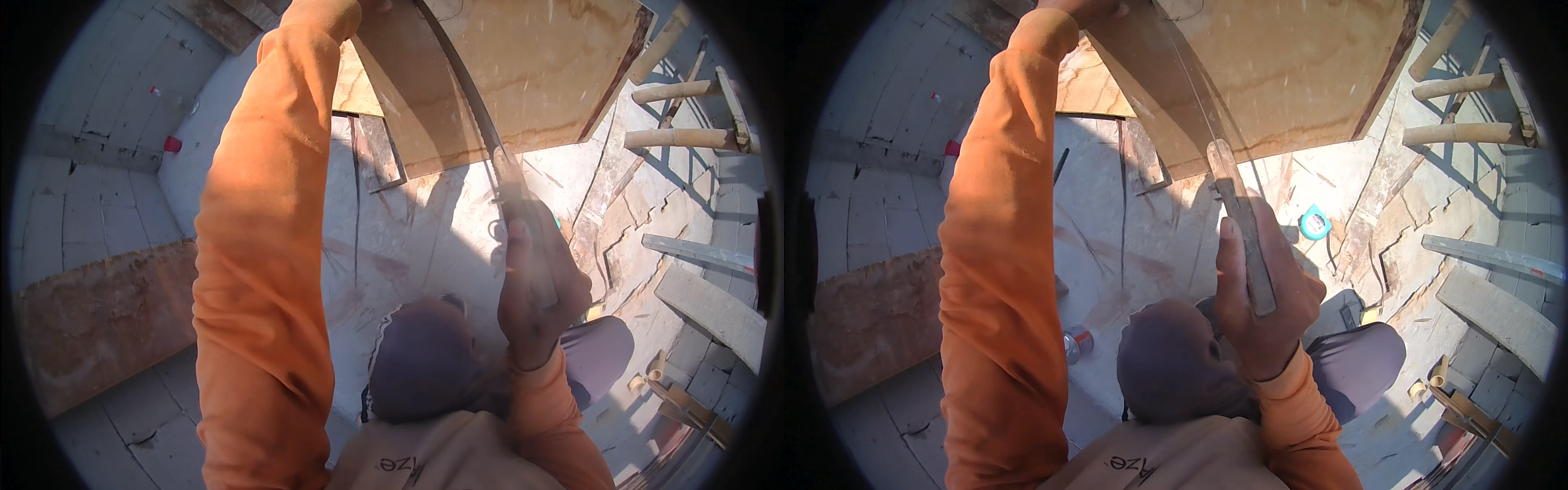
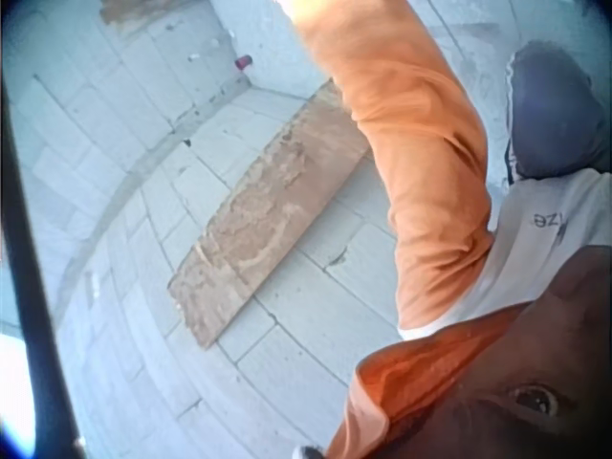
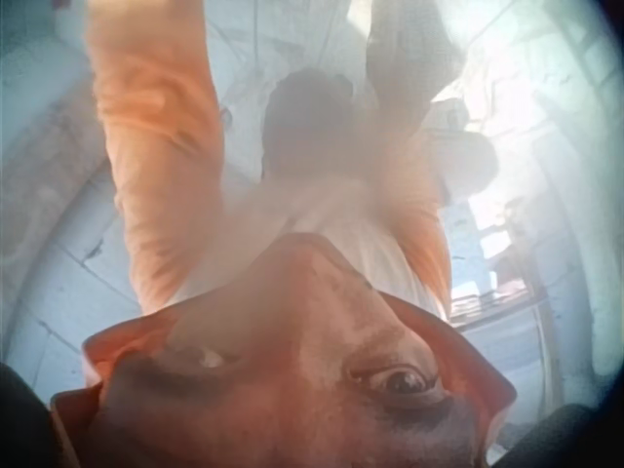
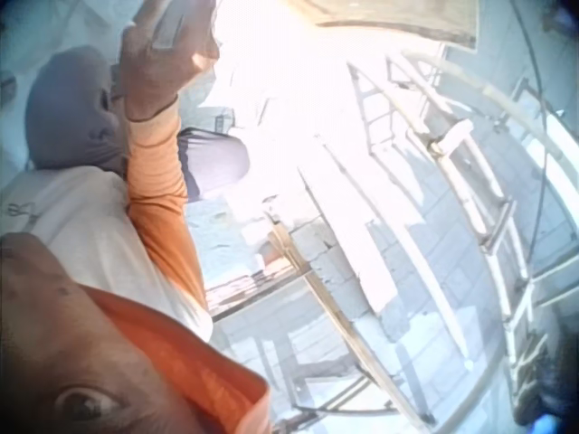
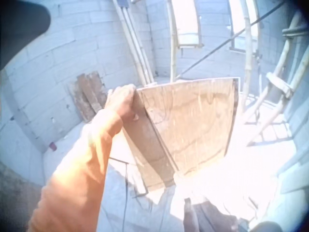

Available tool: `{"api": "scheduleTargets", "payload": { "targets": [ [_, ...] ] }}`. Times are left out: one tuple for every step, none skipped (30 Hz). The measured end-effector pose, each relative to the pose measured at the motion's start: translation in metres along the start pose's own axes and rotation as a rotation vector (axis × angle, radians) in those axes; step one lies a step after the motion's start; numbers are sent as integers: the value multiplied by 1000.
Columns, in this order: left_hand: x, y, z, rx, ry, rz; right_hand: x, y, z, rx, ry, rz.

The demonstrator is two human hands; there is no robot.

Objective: The person holds a piece of plywood upright and uses a hand saw to cut along a marked line.

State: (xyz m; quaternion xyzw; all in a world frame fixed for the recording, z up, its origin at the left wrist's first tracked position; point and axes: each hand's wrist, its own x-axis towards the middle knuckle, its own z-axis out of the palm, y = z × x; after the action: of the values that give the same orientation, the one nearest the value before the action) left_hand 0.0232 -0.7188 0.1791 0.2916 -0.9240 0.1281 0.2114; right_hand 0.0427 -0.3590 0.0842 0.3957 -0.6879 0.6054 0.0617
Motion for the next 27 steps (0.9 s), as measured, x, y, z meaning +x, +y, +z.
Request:
{"api": "scheduleTargets", "payload": {
  "targets": [
    [1, 2, 2, 3, -19, -11, 15, 2, 7, 3, -3, 19],
    [-2, -6, -8, 37, -36, -40, 33, -3, 17, 38, -17, 31],
    [6, 4, 3, -2, -44, -20, 53, 8, 27, 29, 0, -33],
    [11, 4, 1, -7, -47, -17, 74, 14, 39, 56, 9, -108],
    [9, -2, -4, 4, -63, -29, 83, 15, 45, 100, 2, -177],
    [4, -8, -9, 9, -67, -48, 77, 7, 41, 79, -44, -78],
    [5, -3, -2, -19, -74, -45, 63, 3, 30, 20, -77, 32],
    [6, 2, 5, -48, -81, -41, 46, -2, 20, -38, -107, 143],
    [7, 5, 7, -41, -57, -17, 21, -2, 4, -38, -68, 119],
    [1, -8, -8, 13, -32, -27, 3, -3, -7, 7, -65, 70],
    [6, 0, 2, -5, -4, 2, -15, 5, -20, -23, -34, 38],
    [6, 1, 4, -7, 4, 9, -24, 4, -28, -31, -19, 1],
    [7, 1, 6, -7, 12, 16, -21, 8, -24, -32, -20, 16],
    [1, -8, -3, 26, 13, 8, -15, 4, -17, 2, -34, 29],
    [0, -11, -3, 28, -11, -10, -8, 0, -9, 4, -42, 47],
    [8, -1, 14, -14, -29, 1, 22, -4, 1, -69, -102, 116],
    [3, -14, 0, 28, -46, -37, 36, -7, 10, -1, -98, 67],
    [6, -6, -4, -1, -74, -37, 48, -2, 16, 7, -66, 38],
    [10, 2, -9, -29, -103, -37, 55, 0, 16, 15, -35, 8],
    [7, 3, -10, -44, -146, -49, 40, -5, 6, 7, -67, 114],
    [6, 2, -7, -26, -128, -37, 25, -12, -6, -1, -100, 217],
    [8, 5, -6, -9, -106, -29, 1, -4, -19, -9, -66, 102],
    [6, 4, -5, 12, -88, -25, -6, -3, -20, 8, -45, 52],
    [5, 1, -4, 17, -55, -19, -10, -3, -19, 22, -23, 1],
    [3, -1, -4, 23, -22, -12, -14, -1, -18, 56, -11, 14],
    [2, -3, -3, 28, 10, -4, -10, 2, -14, 64, -21, 51],
    [1, -2, 1, 29, -1, -11, -4, -3, -8, 59, -29, 106]
  ]
}}
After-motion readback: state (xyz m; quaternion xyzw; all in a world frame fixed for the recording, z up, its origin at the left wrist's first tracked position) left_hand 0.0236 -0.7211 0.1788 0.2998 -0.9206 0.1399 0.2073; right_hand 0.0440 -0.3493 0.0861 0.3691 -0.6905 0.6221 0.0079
